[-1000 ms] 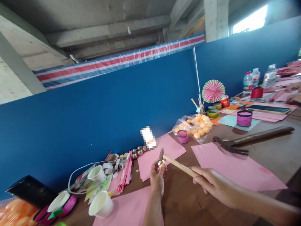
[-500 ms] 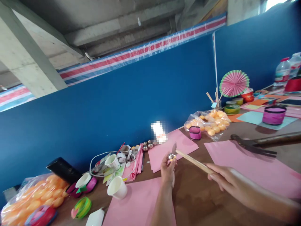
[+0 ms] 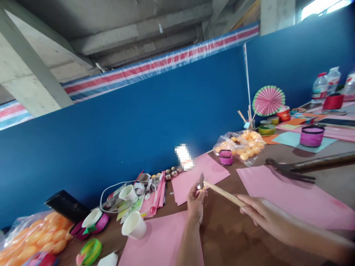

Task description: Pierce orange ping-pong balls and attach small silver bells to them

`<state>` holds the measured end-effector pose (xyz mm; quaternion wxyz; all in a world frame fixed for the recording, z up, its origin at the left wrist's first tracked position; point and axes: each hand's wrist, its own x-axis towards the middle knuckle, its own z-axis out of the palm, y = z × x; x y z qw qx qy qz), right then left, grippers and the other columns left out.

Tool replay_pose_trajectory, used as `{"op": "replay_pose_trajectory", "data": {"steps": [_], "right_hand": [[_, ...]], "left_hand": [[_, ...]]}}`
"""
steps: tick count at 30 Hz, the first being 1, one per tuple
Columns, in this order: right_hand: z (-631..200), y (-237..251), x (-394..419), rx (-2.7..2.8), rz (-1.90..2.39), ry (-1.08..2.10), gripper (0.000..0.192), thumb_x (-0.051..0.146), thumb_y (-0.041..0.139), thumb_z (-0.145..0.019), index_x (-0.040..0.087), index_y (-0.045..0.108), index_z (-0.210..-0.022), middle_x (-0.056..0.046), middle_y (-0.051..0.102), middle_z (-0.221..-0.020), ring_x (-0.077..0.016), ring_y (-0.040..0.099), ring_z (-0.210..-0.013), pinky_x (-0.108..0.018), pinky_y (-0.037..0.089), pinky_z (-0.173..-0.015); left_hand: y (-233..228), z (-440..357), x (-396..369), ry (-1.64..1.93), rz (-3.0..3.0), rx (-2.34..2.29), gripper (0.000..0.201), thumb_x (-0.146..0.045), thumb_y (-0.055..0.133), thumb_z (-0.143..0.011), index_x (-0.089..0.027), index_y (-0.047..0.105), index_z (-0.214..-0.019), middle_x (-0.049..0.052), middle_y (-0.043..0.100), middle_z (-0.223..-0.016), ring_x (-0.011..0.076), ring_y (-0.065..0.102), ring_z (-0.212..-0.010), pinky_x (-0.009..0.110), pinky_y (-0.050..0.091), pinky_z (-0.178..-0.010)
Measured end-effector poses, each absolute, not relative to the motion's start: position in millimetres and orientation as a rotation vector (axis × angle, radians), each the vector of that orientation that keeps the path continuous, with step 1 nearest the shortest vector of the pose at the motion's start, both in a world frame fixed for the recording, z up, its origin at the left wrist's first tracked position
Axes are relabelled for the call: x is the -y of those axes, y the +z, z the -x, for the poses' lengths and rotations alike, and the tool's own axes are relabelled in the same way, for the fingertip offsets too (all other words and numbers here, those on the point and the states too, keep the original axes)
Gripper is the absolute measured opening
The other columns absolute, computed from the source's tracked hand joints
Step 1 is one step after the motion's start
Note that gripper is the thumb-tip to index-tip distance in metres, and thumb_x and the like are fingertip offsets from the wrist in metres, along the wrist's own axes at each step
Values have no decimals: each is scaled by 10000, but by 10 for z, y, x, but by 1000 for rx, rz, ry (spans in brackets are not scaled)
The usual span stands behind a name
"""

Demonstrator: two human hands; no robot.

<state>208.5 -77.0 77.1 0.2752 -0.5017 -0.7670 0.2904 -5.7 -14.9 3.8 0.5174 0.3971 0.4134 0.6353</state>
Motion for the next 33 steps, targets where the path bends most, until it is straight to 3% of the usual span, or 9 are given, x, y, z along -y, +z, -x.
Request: {"op": "replay_pose_trajectory", "data": {"steps": [5,11,15,18,29,33], "right_hand": [[-2090,770,799,2075,1370,772,362,374,310,-851,195,511,-1093,-22,634,-665,-153,579,-564,-239,435,-555],[-2082,912,819,2054,1343,785,309,341,322,-846,201,546,-1005,-27,648,-719,-147,582,-590,-229,433,-576],[-2105,875,792,2079,1362,812,349,363,300,-856,193,531,-1056,-35,646,-737,-154,581,-603,-239,437,-575],[-2120,826,783,2114,1353,809,384,363,293,-855,188,498,-1129,-58,647,-827,-174,591,-665,-261,450,-605],[-2109,871,798,2134,1317,740,369,335,311,-848,181,518,-1111,-85,644,-939,-213,588,-851,-303,445,-742],[-2113,851,793,2103,1362,756,380,349,303,-855,176,513,-1119,-79,655,-886,-203,601,-805,-287,454,-713]], "left_hand": [[45,56,147,1503,-928,-984,430,-288,669,-637,-190,590,-1048,39,617,-805,89,525,-646,227,414,-630],[68,66,156,1506,-911,-995,409,-300,670,-636,-195,598,-1025,32,608,-809,91,538,-668,219,419,-640],[92,62,167,1501,-890,-1003,413,-295,681,-622,-197,606,-1016,35,610,-824,99,545,-686,227,427,-661],[102,56,170,1497,-873,-985,414,-275,688,-614,-199,612,-1014,44,621,-853,102,549,-710,233,429,-686],[94,69,167,1486,-907,-972,408,-271,683,-622,-198,614,-1018,43,621,-857,110,556,-725,234,436,-681],[115,59,179,1500,-880,-979,410,-281,692,-610,-196,622,-1005,53,621,-879,116,559,-735,244,443,-693]]}}
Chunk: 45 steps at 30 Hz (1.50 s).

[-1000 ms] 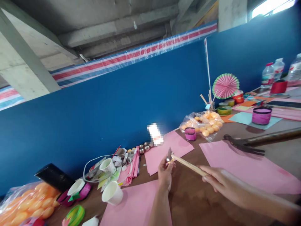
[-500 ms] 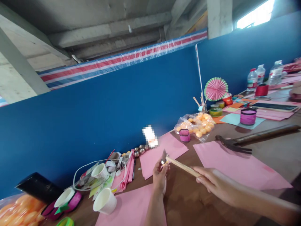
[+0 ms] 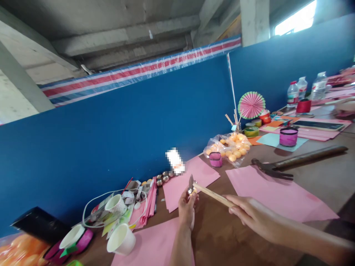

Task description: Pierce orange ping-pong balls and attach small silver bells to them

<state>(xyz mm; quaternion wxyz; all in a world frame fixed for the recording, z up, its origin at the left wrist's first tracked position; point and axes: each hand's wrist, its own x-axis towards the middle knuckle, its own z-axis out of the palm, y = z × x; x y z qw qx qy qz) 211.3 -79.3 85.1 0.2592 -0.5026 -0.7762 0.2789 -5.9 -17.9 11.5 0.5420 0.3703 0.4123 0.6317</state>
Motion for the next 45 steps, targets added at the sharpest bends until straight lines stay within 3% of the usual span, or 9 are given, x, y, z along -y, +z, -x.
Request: {"op": "replay_pose_trajectory", "data": {"steps": [15,19,22,28,36,45], "right_hand": [[-2126,818,793,2143,1295,741,373,352,308,-860,195,488,-1146,-60,642,-899,-164,596,-698,-256,461,-639],[-2128,802,770,2052,1362,777,375,392,303,-856,206,517,-1101,-28,646,-713,-146,578,-566,-238,451,-537],[-2147,755,747,2021,1428,807,408,416,285,-854,197,493,-1128,-8,611,-604,-137,554,-495,-226,429,-468],[-2190,645,736,2002,1387,777,401,439,346,-828,211,501,-1119,-30,644,-727,-139,580,-559,-208,434,-473],[-2137,684,723,2090,1344,730,369,407,305,-855,209,518,-1083,-4,622,-604,-153,584,-556,-233,444,-529],[-2125,684,746,2076,1361,708,392,405,319,-841,186,509,-1104,-51,668,-780,-156,594,-575,-247,468,-560]], "left_hand": [[111,58,186,1486,-850,-936,386,-280,691,-614,-200,616,-985,43,615,-900,111,563,-744,239,433,-701],[101,52,189,1546,-811,-955,437,-292,697,-604,-232,570,-1018,28,598,-913,99,563,-709,246,430,-680],[90,49,181,1571,-859,-944,358,-278,701,-600,-208,576,-928,11,582,-829,89,545,-676,231,420,-644],[59,63,153,1564,-891,-947,368,-268,688,-616,-207,577,-962,14,577,-843,82,530,-677,231,415,-658],[35,62,149,1517,-947,-995,357,-275,653,-659,-182,576,-995,21,584,-798,82,522,-660,233,415,-657],[34,64,149,1535,-916,-921,305,-258,651,-667,-193,571,-955,25,594,-854,82,541,-703,228,419,-682]]}}
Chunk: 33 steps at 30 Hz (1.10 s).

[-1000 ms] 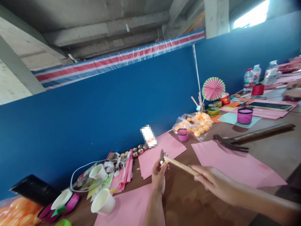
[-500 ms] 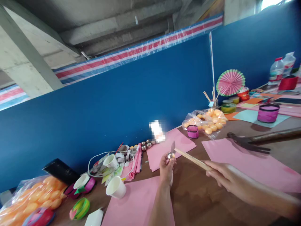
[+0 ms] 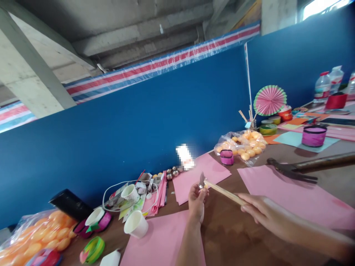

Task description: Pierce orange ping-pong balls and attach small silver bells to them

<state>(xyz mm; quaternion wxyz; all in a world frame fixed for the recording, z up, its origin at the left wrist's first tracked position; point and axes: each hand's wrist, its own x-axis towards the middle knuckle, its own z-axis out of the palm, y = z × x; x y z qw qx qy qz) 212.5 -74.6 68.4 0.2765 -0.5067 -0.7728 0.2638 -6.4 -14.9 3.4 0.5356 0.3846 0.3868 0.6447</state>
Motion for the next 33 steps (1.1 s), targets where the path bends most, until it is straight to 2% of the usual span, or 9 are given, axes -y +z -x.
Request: {"op": "replay_pose_trajectory", "data": {"steps": [3,8,15,27,33], "right_hand": [[-2137,709,735,2031,1365,740,389,417,316,-842,208,505,-1110,-35,666,-767,-142,592,-564,-228,464,-541],[-2140,778,737,1993,1392,833,383,429,303,-839,215,532,-1058,3,621,-581,-119,527,-417,-212,405,-410],[-2113,720,748,1991,1365,725,359,410,342,-827,210,558,-1033,-25,657,-678,-148,585,-544,-232,451,-532],[-2114,711,723,1992,1349,740,362,419,325,-830,221,568,-1011,-4,630,-597,-129,552,-479,-207,415,-455],[-2137,672,734,2014,1325,719,369,438,339,-827,219,553,-1033,-22,651,-679,-146,579,-546,-226,445,-530]], "left_hand": [[47,60,154,1544,-892,-934,315,-281,644,-672,-195,576,-968,33,592,-896,85,544,-713,233,421,-687],[62,57,158,1546,-895,-942,337,-287,647,-668,-190,577,-983,36,597,-873,88,544,-707,224,421,-666],[57,63,158,1519,-919,-909,331,-254,650,-668,-196,583,-987,30,609,-856,82,540,-696,231,422,-690],[77,55,173,1533,-883,-906,345,-278,659,-654,-180,604,-981,54,620,-896,103,559,-715,237,432,-671],[88,49,181,1530,-864,-929,360,-288,676,-632,-182,617,-971,51,634,-871,98,560,-703,240,428,-684]]}}
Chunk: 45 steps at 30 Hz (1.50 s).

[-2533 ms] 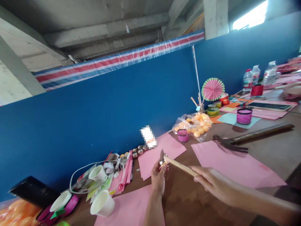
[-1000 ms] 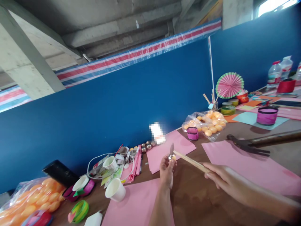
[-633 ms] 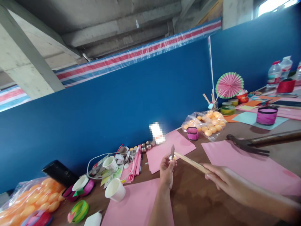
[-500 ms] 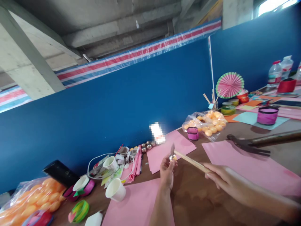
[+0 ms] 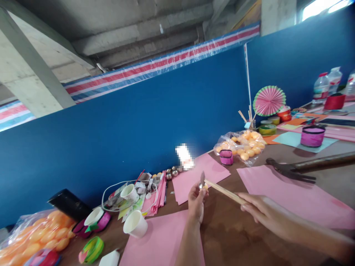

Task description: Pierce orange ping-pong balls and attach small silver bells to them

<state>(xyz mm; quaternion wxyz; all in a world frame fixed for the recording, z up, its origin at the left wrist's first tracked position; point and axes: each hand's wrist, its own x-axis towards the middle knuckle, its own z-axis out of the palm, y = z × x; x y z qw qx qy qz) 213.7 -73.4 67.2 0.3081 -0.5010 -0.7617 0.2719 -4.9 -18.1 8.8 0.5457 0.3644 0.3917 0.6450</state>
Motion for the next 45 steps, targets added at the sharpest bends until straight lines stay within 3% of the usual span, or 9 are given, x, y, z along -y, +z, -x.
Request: {"op": "replay_pose_trajectory", "data": {"steps": [9,22,27,34,40,45], "right_hand": [[-2145,650,731,1990,1336,732,368,425,334,-831,220,540,-1058,-17,646,-657,-153,577,-546,-247,456,-557],[-2215,678,668,1953,1420,696,395,443,352,-825,212,524,-1094,-26,653,-678,-151,574,-523,-230,443,-472],[-2278,659,702,1951,1407,884,421,470,307,-840,224,491,-1126,-5,636,-631,-144,572,-517,-219,455,-472],[-2138,682,793,1952,1330,776,365,430,340,-826,219,565,-1021,-10,631,-609,-149,573,-533,-229,450,-519],[-2137,689,761,1937,1331,849,359,434,330,-834,220,564,-1003,1,631,-631,-124,556,-501,-200,425,-459],[-2182,662,723,1962,1367,868,376,429,314,-845,224,536,-1070,6,644,-642,-127,567,-494,-202,436,-447]], "left_hand": [[93,52,173,1524,-852,-937,340,-287,669,-643,-175,618,-960,49,631,-865,99,562,-702,235,429,-670],[101,59,177,1539,-779,-888,353,-291,676,-628,-172,624,-956,48,626,-869,104,566,-693,230,433,-644],[125,58,187,1524,-806,-872,343,-279,678,-630,-170,624,-951,45,615,-871,95,553,-692,224,424,-645],[94,59,182,1520,-878,-896,438,-249,691,-617,-204,596,-1042,29,619,-819,84,527,-658,232,414,-652],[119,50,198,1502,-900,-865,457,-250,674,-641,-225,566,-1085,50,613,-975,106,558,-757,258,426,-731],[144,42,215,1492,-840,-853,415,-287,678,-631,-217,587,-1030,49,619,-940,126,581,-763,282,442,-737]]}}
